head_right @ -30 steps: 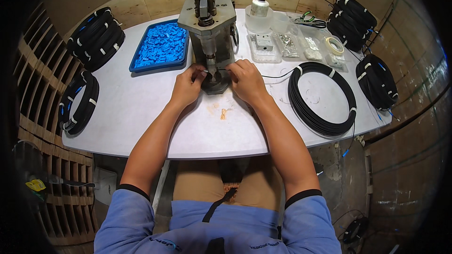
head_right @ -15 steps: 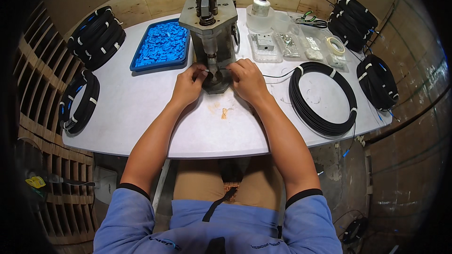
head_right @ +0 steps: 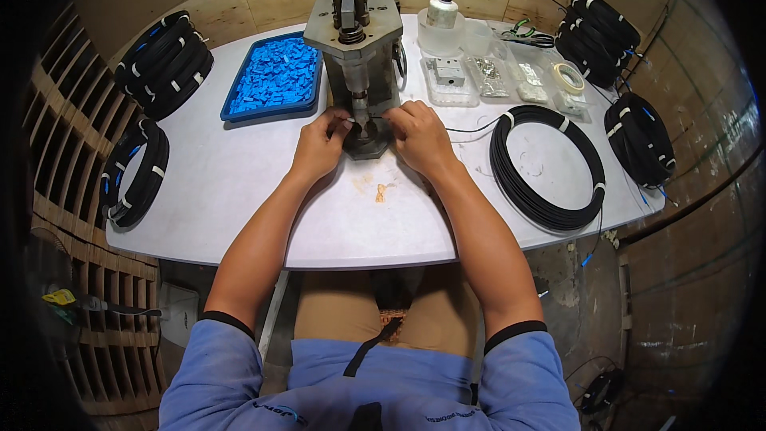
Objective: Attach plastic connectors to wire coils using a press machine.
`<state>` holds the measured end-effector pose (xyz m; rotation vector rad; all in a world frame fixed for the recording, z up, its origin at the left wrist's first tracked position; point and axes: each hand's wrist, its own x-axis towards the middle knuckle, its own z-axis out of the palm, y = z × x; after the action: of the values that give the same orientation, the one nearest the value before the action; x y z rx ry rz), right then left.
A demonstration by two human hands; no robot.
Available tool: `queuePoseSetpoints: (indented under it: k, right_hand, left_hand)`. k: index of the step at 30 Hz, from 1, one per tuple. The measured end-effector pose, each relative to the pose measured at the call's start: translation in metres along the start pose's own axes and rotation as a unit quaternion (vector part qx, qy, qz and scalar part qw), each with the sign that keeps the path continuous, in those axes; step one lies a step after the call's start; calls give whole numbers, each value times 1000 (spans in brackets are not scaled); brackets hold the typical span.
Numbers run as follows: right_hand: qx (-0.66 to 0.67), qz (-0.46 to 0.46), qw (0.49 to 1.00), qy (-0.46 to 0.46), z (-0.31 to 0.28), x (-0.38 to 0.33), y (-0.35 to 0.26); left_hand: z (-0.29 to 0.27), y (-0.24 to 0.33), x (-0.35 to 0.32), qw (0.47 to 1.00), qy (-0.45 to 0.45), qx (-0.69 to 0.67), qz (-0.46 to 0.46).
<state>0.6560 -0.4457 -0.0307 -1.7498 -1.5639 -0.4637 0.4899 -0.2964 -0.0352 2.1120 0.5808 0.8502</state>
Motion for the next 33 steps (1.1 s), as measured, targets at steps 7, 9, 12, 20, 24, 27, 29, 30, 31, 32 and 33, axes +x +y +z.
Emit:
queuePoseSetpoints:
  k: [7, 9, 12, 20, 24, 27, 29, 30, 31, 32, 33]
  right_hand:
    - [-3, -4, 1000, 5, 0, 0, 2]
    - [-4, -4, 1000, 3, 0, 0, 2]
    - [-5, -4, 1000, 0, 1, -1, 1]
    - [-7, -7, 1000, 8, 1, 0, 1]
    - [-8, -6, 1000, 5, 1, 0, 1]
    - [-10, -4, 1000, 1, 0, 0, 1]
    - [-9, -1, 1000, -3, 0, 0, 0]
    - [-7, -3, 1000, -1, 0, 0, 1]
    - [-4, -5, 1000, 0, 0, 0, 1]
    - [-5, -5, 1000, 0, 0, 0, 2]
    - [-4, -5, 1000, -1, 0, 0, 2]
  left_hand:
    - [1, 0, 0, 1000, -1, -12, 1]
    - [1, 0, -1, 1000, 11, -11, 16]
    - [1, 1, -1, 1000, 4, -9, 3]
    - [1, 2, -2, 1000, 5, -11, 4]
    - [0, 3, -1, 1000, 0, -9, -1]
    - [0, 1, -1, 1000, 7, -7, 8]
    - [0, 0, -1, 1000, 5, -8, 5]
    - [1, 0, 0, 1000, 3, -9, 3]
    - [1, 0, 0, 1000, 3, -10, 3]
    - [1, 0, 0, 1000, 5, -9, 8]
    - [1, 0, -1, 1000, 8, -8, 12]
